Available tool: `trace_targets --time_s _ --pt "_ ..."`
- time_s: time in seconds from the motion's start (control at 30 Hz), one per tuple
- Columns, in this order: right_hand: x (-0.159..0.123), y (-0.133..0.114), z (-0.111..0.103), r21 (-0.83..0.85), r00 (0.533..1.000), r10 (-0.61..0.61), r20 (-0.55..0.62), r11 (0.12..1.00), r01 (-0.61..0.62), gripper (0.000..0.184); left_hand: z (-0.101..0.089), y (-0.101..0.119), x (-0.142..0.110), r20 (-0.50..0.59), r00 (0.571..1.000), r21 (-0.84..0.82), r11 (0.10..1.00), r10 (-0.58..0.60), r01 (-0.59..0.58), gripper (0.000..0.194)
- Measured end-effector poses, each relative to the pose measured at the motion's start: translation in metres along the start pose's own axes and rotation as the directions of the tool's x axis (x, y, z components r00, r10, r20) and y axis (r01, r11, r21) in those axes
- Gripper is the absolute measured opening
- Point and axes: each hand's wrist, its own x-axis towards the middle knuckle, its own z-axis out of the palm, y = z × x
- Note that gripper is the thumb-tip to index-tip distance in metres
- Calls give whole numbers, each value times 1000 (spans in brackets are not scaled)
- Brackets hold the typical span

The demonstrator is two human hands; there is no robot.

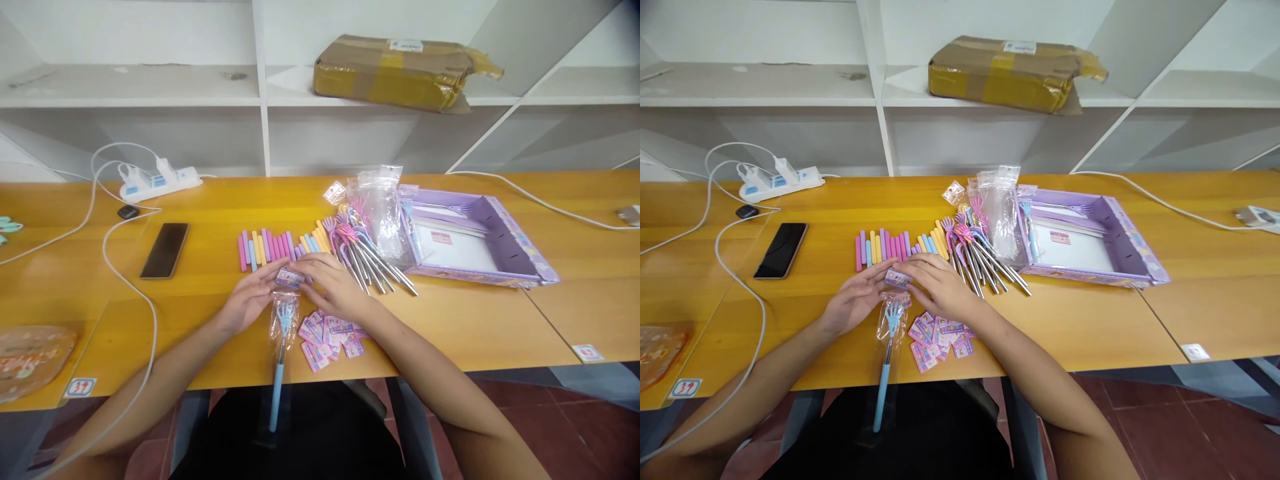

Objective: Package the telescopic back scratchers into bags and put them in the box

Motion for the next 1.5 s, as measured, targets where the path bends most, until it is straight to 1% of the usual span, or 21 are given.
trace_targets --time_s 0.13,0.2,0.27,0.33,0.37,0.4,0.47,0.57,0.67,0.77,0.83,0.9,0.97,1.03,1.1,1.17,1.23,1.27,1.33,1.4,1.5 --pt "0 -1 3 11 998 -40 45 999 40 57 1 2 -1 6 1000 -7 1000 -13 13 59" --pt "-1 -1 3 28 998 -39 47 999 37 58 1 2 -1 7 1000 -8 1000 -12 12 59" --pt "-1 -2 3 44 1000 19 -20 999 -18 55 1 1 -1 12 1000 -12 1000 -2 3 59" --pt "-1 -1 1 79 988 113 -108 991 -105 49 1 1 0 12 1000 -12 1000 3 -3 60" --pt "-1 -1 0 114 979 161 -125 983 -147 44 1 1 0 12 1000 -11 1000 3 -3 60" --pt "0 -1 -1 161 973 198 -120 971 -178 39 1 1 0 11 1000 -7 1000 2 -1 59" --pt "1 1 -2 269 969 238 -62 939 -213 32 1 0 0 11 1000 2 1000 1 -1 57" --pt "3 3 -1 355 964 264 -21 904 -239 30 4 1 -1 17 1000 25 1000 14 -14 55" --pt "5 4 -1 363 962 271 -34 900 -241 29 7 1 -2 -9 999 109 993 46 -45 58" --pt "6 3 -2 378 963 266 -51 897 -228 28 6 -2 -3 -77 994 219 974 83 -64 69" --pt "5 3 -4 367 958 276 -74 901 -231 28 2 -7 -2 -120 991 305 952 55 -16 73" --pt "4 3 -5 340 956 277 -95 912 -230 30 -3 -12 0 -135 991 391 918 -17 68 64" --pt "3 3 -6 318 961 258 -100 923 -215 32 -5 -16 1 -138 988 432 894 -69 123 50" --pt "3 3 -6 306 975 204 -87 937 -169 31 -4 -20 2 -155 986 414 902 -63 123 39" --pt "3 1 -5 267 990 108 -87 960 -82 31 -1 -21 2 -209 977 360 927 -34 109 34" --pt "2 -1 -3 178 994 1 -110 984 19 34 2 -21 1 -258 966 298 949 -28 107 31" --pt "1 -2 0 72 988 -65 -138 995 75 41 3 -20 0 -259 965 248 961 -52 118 32" --pt "0 -2 1 31 986 -73 -150 996 78 44 3 -20 0 -241 968 236 963 -71 129 34" --pt "-1 0 3 -15 984 -45 -175 999 43 49 2 -19 0 -212 972 240 959 -103 153 39" --pt "-3 2 5 -33 983 -13 -186 999 7 51 1 -19 0 -219 969 272 947 -111 170 40" --pt "-5 5 7 -40 986 -52 -157 998 46 48 1 -20 0 -244 966 304 938 -91 165 40"
